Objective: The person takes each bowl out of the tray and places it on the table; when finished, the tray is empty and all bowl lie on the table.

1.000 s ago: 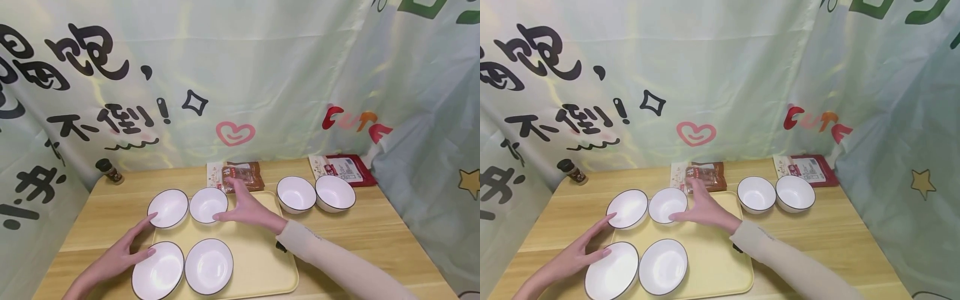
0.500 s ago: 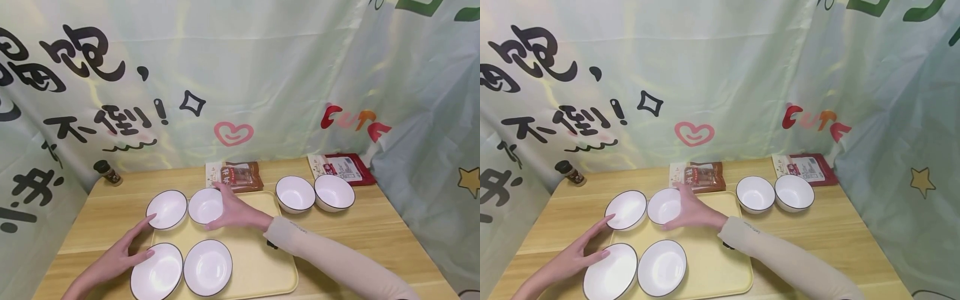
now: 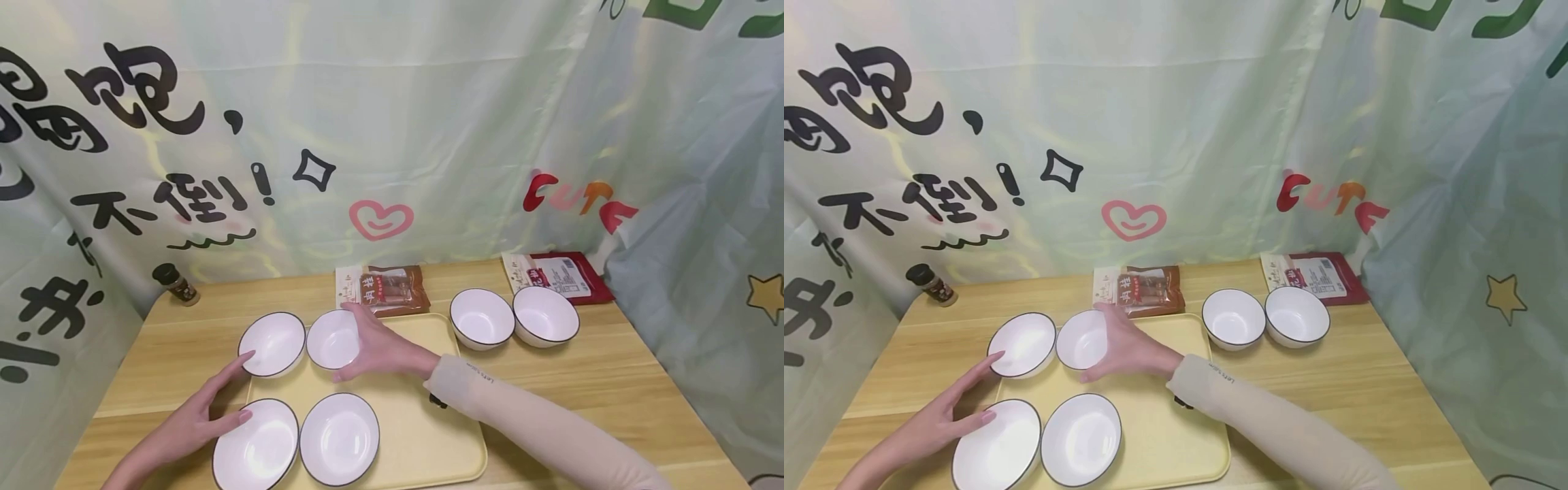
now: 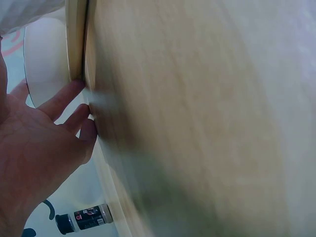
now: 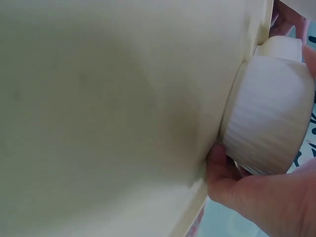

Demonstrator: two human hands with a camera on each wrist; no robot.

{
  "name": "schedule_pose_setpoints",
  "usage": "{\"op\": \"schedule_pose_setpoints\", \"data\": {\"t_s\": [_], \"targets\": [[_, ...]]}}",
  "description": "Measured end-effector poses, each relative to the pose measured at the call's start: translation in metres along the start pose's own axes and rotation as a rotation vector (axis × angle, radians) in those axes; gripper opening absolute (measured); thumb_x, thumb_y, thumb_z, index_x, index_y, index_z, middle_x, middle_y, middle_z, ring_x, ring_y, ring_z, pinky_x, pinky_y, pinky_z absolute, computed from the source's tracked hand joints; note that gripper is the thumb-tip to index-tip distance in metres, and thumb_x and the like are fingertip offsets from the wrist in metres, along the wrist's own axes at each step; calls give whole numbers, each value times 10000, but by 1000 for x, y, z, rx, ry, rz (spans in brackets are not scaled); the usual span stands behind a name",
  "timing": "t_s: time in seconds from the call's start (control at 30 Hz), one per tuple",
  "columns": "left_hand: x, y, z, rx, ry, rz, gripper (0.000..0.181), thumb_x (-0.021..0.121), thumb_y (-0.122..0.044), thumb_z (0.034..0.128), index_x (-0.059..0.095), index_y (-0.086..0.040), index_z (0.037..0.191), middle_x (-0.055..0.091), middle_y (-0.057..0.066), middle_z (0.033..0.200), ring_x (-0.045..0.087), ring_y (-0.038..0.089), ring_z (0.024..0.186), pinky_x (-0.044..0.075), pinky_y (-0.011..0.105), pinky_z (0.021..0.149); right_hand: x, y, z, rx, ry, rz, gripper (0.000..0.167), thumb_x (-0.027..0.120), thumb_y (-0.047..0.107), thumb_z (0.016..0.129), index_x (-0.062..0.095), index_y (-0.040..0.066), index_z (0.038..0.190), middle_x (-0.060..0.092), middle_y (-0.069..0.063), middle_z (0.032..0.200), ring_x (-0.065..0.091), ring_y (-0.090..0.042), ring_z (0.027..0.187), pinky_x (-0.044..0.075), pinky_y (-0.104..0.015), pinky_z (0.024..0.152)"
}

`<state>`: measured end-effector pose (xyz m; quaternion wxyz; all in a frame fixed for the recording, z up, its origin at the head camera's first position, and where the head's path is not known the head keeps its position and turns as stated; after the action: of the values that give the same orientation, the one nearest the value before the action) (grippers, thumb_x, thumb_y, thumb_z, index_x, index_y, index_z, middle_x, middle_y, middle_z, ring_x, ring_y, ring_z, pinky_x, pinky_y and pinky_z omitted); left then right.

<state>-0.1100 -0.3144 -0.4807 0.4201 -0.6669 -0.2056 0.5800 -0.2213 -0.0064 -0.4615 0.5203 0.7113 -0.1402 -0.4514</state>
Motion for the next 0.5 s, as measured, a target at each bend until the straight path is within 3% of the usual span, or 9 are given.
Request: {"op": "schedule_pose_setpoints", "data": {"t_s": [0.27,0.5], "targets": [[0,-2,-1,12,-9,10,886,818,-174,1001,324,-296,1727,453,253,1630,264,-168,1433,194,16,1043,-1,-5,1,12,-35,22,1280,1073,277,654,311,130,1672,453,-60,1578,539,-246,1335,481,-515,1101],[0,1,0,7,-3,5,879,811,-181,1010,318,-298,1728,379,247,1689,225,-189,1452,186,16,1058,-2,-7,2,23,-37,34,1273,1077,281,643,318,129,1654,487,-63,1512,561,-234,1293,497,-477,1077]]}}
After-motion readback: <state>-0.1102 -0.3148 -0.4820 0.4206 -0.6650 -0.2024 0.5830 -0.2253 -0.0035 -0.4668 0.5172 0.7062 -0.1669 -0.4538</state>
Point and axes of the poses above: each hand's wrist, its own z-axis towards the middle knuckle, its own x-axis out of the palm, y = z × x, the point moved 6 cm from there along z, towards the middle knuckle
